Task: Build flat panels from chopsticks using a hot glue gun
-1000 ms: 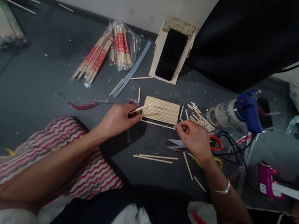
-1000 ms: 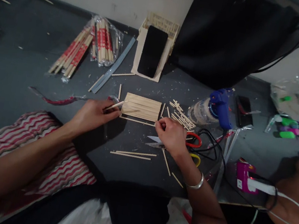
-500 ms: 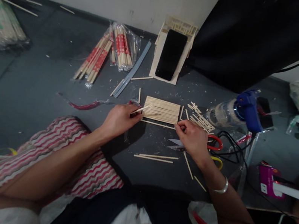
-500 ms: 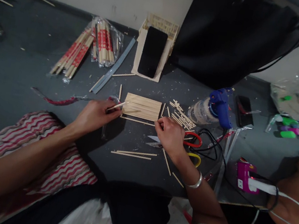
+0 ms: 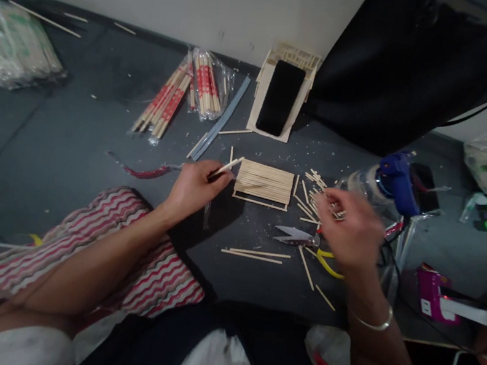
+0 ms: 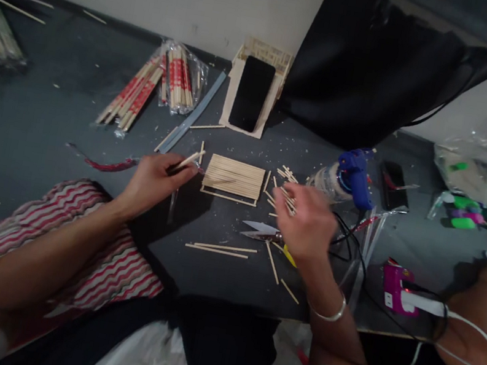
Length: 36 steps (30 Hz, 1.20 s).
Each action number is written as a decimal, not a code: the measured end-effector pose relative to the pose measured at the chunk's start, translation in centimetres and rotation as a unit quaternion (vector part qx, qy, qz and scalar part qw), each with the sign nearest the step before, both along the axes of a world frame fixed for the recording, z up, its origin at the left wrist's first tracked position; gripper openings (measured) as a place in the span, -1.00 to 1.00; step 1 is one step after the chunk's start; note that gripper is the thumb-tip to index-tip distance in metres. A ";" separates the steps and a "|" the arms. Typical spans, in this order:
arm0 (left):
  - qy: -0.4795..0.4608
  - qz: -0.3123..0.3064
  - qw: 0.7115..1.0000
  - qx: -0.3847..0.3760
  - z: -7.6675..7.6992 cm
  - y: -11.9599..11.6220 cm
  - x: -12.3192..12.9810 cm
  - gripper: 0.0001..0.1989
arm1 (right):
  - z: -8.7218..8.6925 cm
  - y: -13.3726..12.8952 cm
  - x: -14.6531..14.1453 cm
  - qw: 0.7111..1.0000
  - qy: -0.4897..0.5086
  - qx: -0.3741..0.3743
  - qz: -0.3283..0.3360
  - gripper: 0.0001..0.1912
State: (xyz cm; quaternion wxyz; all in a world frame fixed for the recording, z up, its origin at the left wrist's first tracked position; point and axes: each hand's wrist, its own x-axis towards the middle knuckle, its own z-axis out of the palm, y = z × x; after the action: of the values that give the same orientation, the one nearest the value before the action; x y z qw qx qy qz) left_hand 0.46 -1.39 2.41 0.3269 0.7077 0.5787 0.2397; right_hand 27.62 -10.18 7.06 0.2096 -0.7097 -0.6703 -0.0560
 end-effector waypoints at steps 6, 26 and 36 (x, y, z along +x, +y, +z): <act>-0.102 0.081 0.991 -0.003 -0.2 0.8 -0.3 -0.78 | 3.1 0.8 7.5 0.967 -0.128 0.135 -0.176 -0.28; -0.265 0.099 0.959 -0.029 -1.4 1.5 0.1 -0.75 | 1.9 -0.9 2.8 0.927 0.355 0.121 -0.022 -0.77; -0.266 0.093 0.958 -0.055 -2.1 1.6 0.3 -0.74 | -2.5 0.8 -4.6 0.909 0.340 -0.191 0.146 -0.62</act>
State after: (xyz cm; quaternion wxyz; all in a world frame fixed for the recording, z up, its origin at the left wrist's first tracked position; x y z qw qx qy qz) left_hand 0.74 0.18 0.29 0.4832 0.5424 0.5468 0.4163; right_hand 22.99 -9.34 4.54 0.2909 -0.6062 -0.6525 0.3494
